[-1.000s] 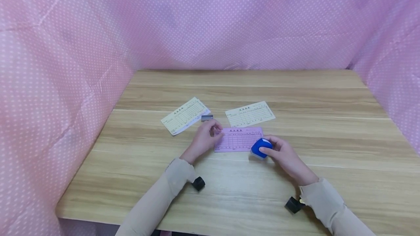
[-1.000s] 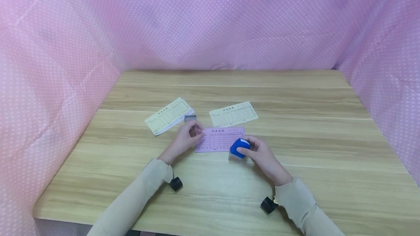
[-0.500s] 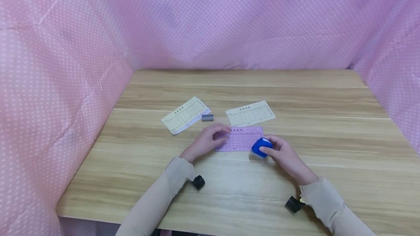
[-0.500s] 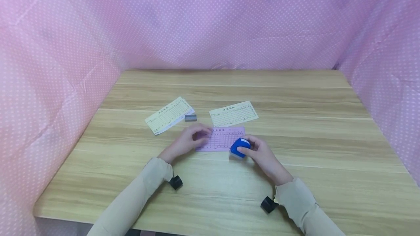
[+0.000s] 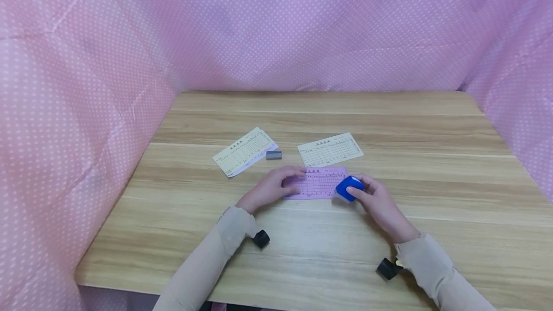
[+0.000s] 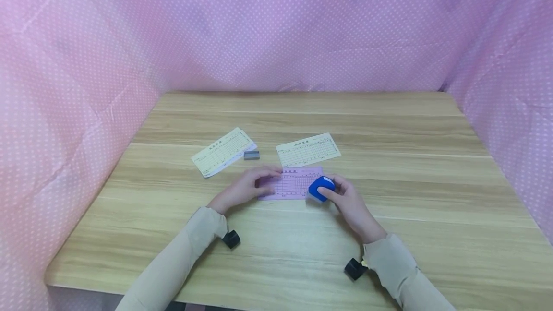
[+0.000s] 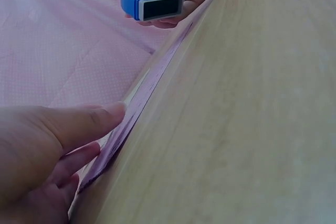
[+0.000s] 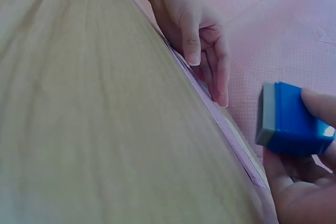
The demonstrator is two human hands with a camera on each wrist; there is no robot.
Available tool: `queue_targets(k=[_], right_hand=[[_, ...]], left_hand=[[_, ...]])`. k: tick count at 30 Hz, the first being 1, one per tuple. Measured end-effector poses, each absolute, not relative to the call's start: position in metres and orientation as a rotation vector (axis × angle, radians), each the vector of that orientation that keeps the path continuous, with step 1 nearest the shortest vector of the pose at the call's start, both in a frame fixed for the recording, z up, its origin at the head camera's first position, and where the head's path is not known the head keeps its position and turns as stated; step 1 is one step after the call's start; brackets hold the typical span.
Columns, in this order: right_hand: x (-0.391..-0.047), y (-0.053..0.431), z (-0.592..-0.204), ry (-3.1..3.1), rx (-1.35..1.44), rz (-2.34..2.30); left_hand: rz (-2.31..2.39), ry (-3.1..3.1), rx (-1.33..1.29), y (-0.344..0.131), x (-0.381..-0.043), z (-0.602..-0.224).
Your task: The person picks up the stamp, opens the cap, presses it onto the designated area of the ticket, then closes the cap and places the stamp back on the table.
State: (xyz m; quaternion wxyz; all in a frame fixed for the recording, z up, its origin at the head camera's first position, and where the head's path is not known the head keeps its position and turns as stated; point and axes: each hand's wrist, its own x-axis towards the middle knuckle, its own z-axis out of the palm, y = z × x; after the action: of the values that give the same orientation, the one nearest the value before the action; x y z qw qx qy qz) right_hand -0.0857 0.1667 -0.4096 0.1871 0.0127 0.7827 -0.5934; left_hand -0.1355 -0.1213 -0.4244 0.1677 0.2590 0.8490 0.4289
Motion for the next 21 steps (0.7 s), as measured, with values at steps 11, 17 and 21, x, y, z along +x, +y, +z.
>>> queue_targets(k=[11,17,21], right_hand=[[-0.0883,0.169,-0.4152,2.367,0.058,-1.704],[-0.0867,0.1654,-0.4172,2.673,-0.247,-1.556],[-0.0839,0.1624,-0.4139,2.784,-0.382,-1.458]], left_hand=[[1.126,2.423,0.801,-0.1228,-0.1347,-0.4252],[1.078,2.432,0.801,-0.1224,-0.1357,-0.4263],[1.081,2.427,0.803,-0.1222,-0.1356,-0.4256]])
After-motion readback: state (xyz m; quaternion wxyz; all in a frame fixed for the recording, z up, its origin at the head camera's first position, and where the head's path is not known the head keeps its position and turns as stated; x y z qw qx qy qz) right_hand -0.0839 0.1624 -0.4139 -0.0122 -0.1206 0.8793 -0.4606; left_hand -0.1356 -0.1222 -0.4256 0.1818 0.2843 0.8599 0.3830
